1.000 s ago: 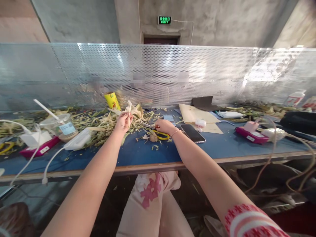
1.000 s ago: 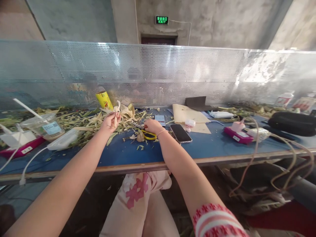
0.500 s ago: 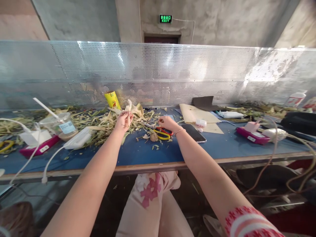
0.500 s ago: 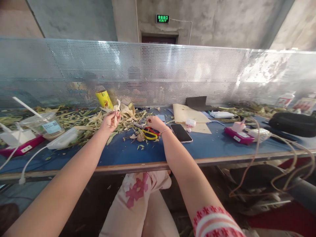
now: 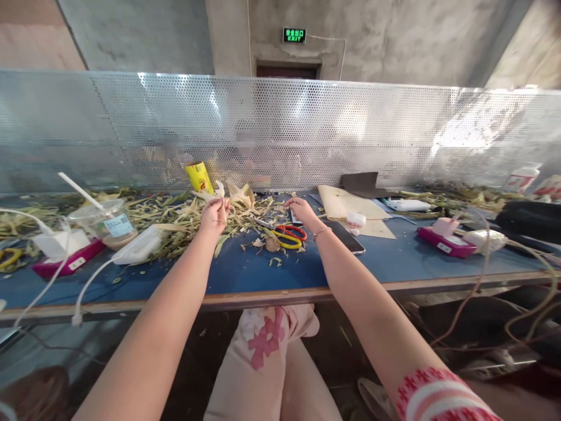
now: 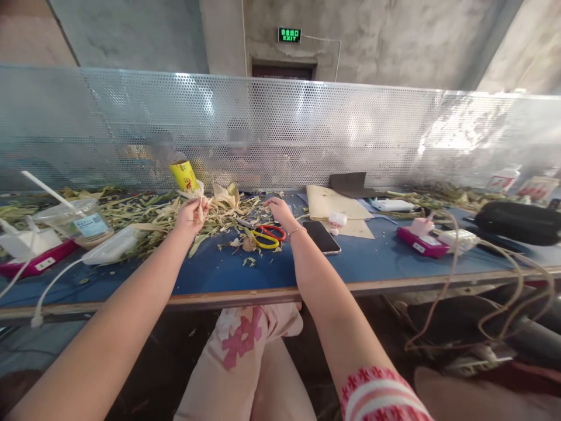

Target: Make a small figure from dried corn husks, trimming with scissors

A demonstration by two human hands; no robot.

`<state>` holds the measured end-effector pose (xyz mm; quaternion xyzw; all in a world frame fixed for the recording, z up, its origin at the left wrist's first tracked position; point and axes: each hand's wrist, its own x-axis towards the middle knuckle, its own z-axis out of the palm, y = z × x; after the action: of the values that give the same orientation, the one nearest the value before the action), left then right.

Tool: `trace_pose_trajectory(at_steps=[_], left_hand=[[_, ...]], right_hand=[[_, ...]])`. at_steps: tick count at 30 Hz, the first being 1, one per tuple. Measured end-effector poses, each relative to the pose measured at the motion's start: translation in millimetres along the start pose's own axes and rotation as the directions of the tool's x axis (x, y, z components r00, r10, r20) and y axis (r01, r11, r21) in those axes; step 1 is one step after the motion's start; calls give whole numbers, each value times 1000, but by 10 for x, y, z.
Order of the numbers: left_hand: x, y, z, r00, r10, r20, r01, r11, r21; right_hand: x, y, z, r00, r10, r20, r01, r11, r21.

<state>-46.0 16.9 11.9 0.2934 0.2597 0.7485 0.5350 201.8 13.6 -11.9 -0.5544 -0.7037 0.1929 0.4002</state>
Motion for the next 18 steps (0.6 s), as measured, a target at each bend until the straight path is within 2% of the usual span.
trace_pose_trajectory(at_steps=[3,7,9,14,18], left_hand=[[-2,-2,2,1000,-5,4,5,1000,2],[-13,4,15,1000,-10,5,10,1000,5],[-23,8,23,1000,-9,2,9,1000,2],[-43,11,35,1000,-21,8,21,999,25],[-62,18,45,1000,-22,-8,22,999,24]], right_hand=[[-11,-1,2,999,1,-48,5,992,125],[-41,-23,4,998,-66,-25,70,970,234],[-58,-46,-3,998,-63,-22,66,970,234],[-99,-114,-20,999,-24,-34,27,995,101],[-129,-140,-28,1000,15,-9,-14,988,152]])
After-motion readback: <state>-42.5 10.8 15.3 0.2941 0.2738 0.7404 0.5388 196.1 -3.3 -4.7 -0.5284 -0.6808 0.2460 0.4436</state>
